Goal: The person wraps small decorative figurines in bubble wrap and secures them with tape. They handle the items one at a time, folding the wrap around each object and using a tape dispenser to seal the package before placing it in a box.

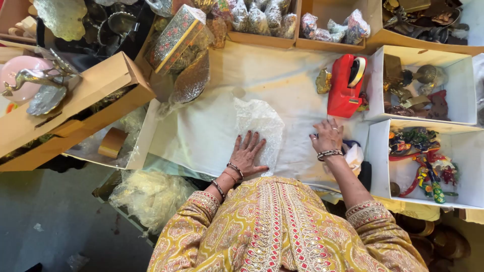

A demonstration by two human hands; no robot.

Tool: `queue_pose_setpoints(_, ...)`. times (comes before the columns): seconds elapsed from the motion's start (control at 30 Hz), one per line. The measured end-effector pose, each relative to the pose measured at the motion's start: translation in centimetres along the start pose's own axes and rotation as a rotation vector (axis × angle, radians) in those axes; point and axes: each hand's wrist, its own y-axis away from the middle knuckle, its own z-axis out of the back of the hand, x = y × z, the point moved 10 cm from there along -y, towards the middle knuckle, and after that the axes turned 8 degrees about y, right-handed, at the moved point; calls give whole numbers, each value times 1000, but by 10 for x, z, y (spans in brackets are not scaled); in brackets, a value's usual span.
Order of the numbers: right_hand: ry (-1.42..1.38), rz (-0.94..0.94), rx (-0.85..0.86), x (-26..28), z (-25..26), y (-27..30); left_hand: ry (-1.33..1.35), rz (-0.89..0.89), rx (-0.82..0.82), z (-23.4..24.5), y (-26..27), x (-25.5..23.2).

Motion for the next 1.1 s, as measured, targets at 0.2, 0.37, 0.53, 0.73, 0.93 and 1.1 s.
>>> queue_pose_setpoints(0.2, -112, 118, -309, 23, 46, -55, -51, -69, -80, 8, 4, -6)
queue_pose_setpoints(0.37, -195, -36, -369, 1, 78, -110, -54, -87, -111, 17, 5, -8)
queue_pose_setpoints(0.53, -206, -8, -230, -11, 44, -149, -68, -81, -113, 18, 5, -8)
queue_pose_setpoints(0.73, -147, 39, -267, 18, 57, -129, -53, -62, -68, 15, 4, -6)
queue_pose_setpoints(0.93, -192, 161, -403, 37, 61, -83, -14, -73, -64, 11, 4, -5)
queue_pose_setpoints(1.1, -188, 228, -356, 60, 64, -7, -17, -79, -71, 15, 4, -7)
